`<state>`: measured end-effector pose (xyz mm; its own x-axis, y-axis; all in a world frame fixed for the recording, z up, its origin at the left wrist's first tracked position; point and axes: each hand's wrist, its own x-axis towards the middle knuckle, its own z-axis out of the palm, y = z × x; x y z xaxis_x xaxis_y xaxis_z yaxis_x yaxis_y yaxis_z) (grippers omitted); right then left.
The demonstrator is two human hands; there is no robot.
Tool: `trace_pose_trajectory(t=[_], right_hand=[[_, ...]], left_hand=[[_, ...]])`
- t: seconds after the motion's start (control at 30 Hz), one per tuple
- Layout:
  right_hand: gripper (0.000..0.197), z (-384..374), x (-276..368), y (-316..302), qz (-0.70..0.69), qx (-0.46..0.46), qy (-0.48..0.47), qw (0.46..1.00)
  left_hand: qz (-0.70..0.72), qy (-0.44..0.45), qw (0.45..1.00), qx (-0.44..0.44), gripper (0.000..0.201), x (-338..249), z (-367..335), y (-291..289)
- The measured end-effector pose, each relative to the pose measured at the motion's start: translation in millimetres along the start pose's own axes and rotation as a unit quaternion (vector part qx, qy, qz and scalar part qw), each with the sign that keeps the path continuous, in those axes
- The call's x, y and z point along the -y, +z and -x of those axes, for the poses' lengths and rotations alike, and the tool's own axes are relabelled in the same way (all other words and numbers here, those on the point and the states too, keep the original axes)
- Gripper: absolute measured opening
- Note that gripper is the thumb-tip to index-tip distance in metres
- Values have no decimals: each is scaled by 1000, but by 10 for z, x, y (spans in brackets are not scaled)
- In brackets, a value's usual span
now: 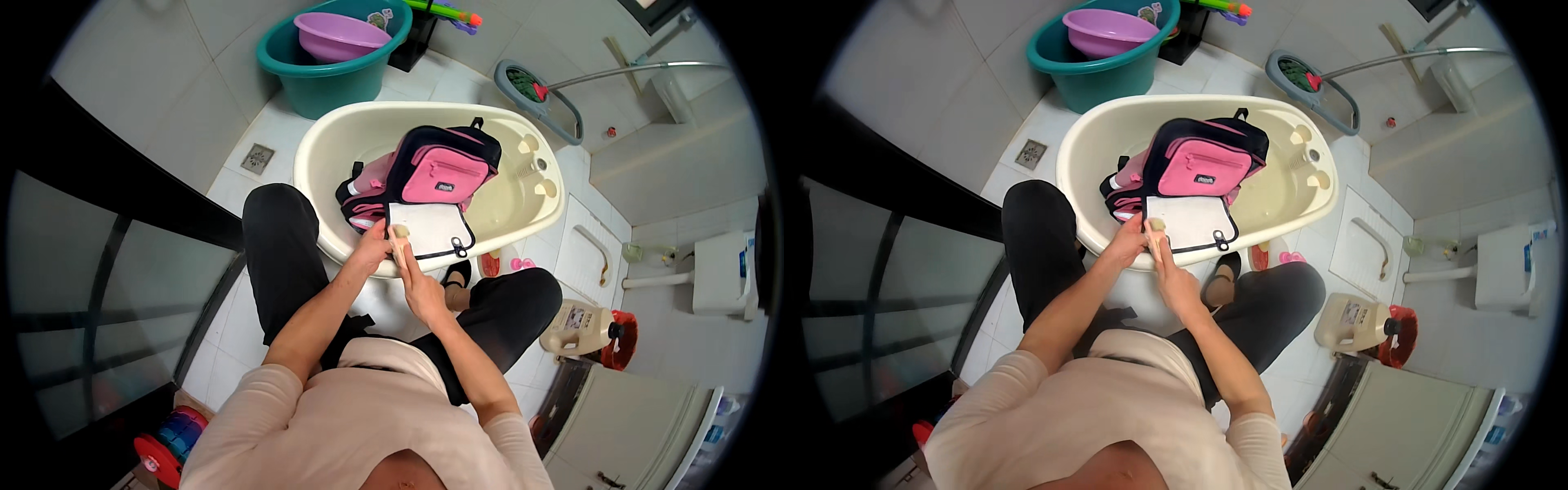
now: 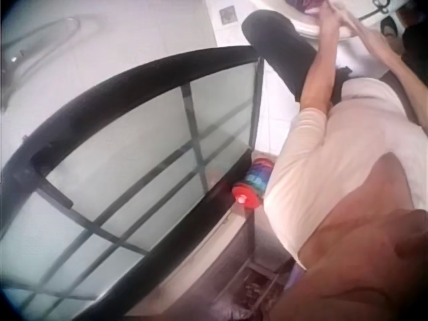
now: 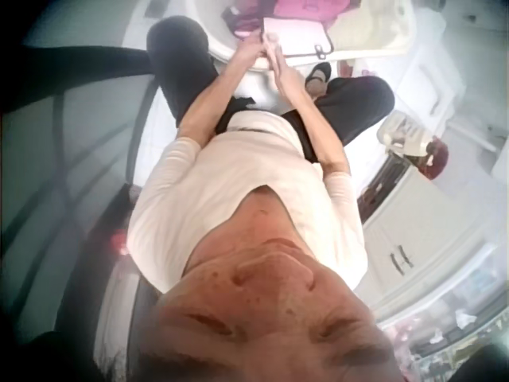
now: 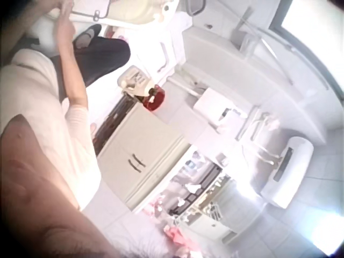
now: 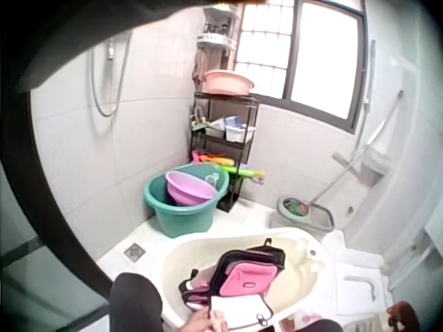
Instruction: The person cleans a pink and black backpack in a small tub of water using a brush. The person scrubs various parts of the backpack's exterior and the inside of its pockets before rinsing it in the water.
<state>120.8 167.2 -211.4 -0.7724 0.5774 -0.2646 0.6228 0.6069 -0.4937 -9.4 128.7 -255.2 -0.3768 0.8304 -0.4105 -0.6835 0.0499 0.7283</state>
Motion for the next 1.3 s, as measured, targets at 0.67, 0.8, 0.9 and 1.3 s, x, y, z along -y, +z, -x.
trace_pose_trajectory(t=[0.67,0.8,0.9,1.3], right_hand=[[65,-355,-241,-47,-651,-229,207,693],[65,-248,-184,-91,-634,-242,199,707],[64,-201,-204,-68,-624,-233,217,714],[59,-336,-439,275,-539,-279,207,767]], left_hand=[[72,10,997,1,59,-182,36,88],[-205,149,953,-168,52,-373,-2,294],[-552,444,666,-231,43,-790,-113,594],[-800,479,360,-40,9,-1128,-718,1147]])
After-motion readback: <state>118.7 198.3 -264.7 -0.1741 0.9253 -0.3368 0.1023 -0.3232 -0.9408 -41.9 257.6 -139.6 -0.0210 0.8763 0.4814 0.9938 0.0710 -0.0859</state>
